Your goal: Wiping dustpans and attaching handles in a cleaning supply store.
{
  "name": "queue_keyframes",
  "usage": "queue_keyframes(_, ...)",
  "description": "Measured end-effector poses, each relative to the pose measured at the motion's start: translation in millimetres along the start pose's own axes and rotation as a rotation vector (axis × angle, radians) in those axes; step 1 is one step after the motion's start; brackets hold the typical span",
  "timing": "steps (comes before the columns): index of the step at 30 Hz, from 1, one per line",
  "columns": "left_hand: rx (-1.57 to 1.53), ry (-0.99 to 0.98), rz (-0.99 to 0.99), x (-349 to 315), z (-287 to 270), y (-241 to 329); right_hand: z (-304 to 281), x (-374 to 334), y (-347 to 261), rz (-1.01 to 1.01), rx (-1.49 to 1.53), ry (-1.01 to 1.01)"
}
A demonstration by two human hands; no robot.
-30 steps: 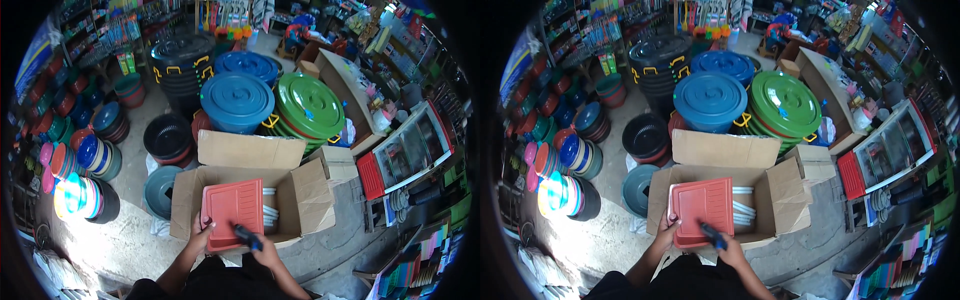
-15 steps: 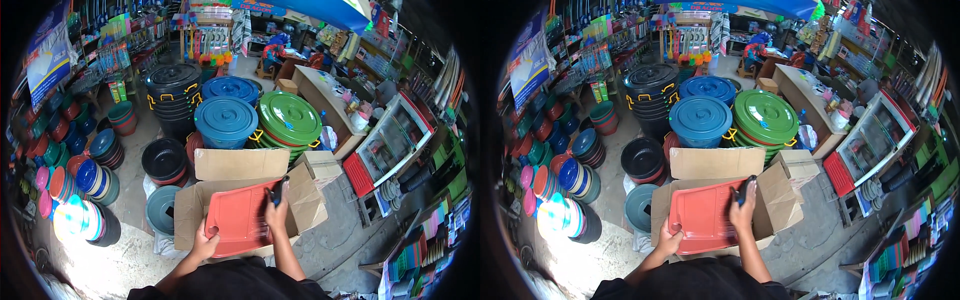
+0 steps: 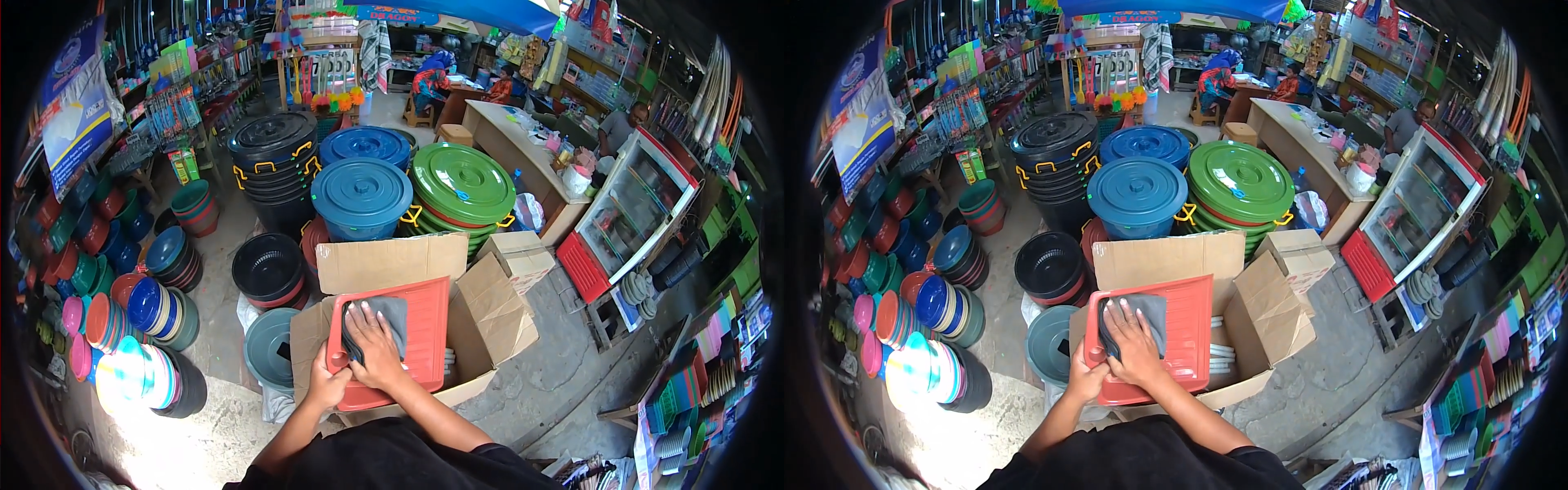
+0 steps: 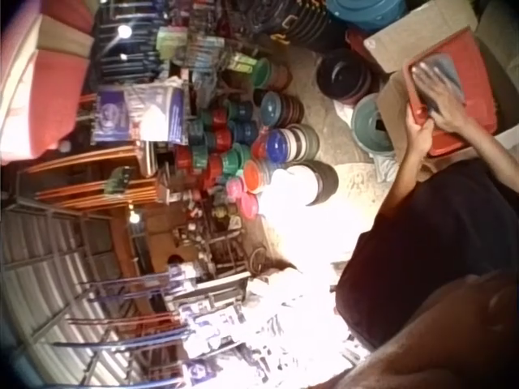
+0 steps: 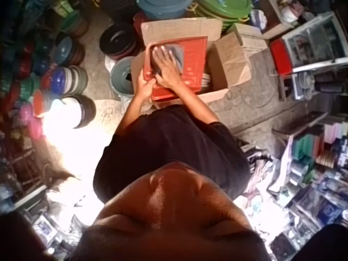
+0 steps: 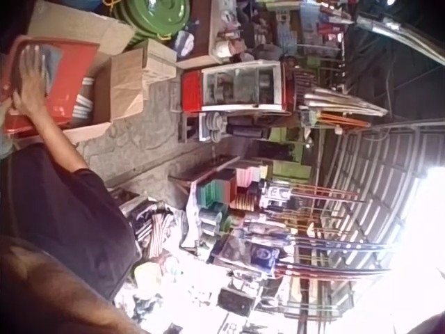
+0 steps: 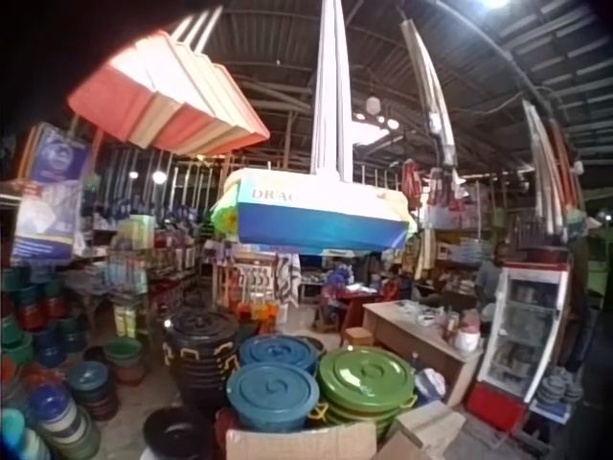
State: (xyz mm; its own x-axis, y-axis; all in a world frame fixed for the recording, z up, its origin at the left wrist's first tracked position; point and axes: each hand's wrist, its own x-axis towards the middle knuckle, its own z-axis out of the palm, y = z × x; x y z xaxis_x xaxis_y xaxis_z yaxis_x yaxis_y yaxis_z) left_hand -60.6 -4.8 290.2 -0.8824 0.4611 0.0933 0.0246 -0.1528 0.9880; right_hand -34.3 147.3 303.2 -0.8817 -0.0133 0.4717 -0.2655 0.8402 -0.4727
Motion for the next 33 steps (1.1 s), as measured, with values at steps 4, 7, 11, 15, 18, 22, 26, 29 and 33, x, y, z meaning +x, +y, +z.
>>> queue_keyframes(4, -0.148, -0.002, -0.026, 0.9, -14.6, 4.6, -23.7, 1.4, 4.2, -0.109, -0.204, -0.218)
queue_keyframes(7, -0.279, 0.003, -0.004, 2.9, -20.3, 15.4, -35.4, 2.7, 31.3, 0.11, -0.388, -0.101)
queue_keyframes(11, -0.31, -0.025, -0.039, 7.0, -26.2, 28.1, -32.1, -5.0, 68.4, 0.368, -0.265, 0.238)
queue_keyframes(15, -0.312, -0.015, -0.063, 11.5, -14.5, 29.0, -8.7, -13.8, 15.6, 0.081, -0.204, -0.098)
queue_keyframes(18, -0.357, 0.055, 0.013, 17.1, -16.2, 22.4, 4.5, -24.7, -19.0, -0.042, 0.081, -0.27)
queue_keyframes(22, -0.333, 0.08, 0.025, 23.2, -36.6, 28.9, -21.3, -31.2, -7.6, -0.172, 0.031, -0.481)
queue_keyframes(26, -0.387, 0.128, 0.071, 26.8, -51.8, 35.2, -39.7, -44.3, 29.3, 0.113, -0.145, -0.446)
queue_keyframes(29, -0.452, 0.136, 0.11, 28.4, -49.1, 45.7, -32.0, -51.1, 26.4, 0.178, -0.177, -0.331)
queue_keyframes(33, -0.286, 0.111, 0.19, 22.8, -17.2, 32.6, 4.7, -51.8, -28.4, 0.187, 0.26, -0.18)
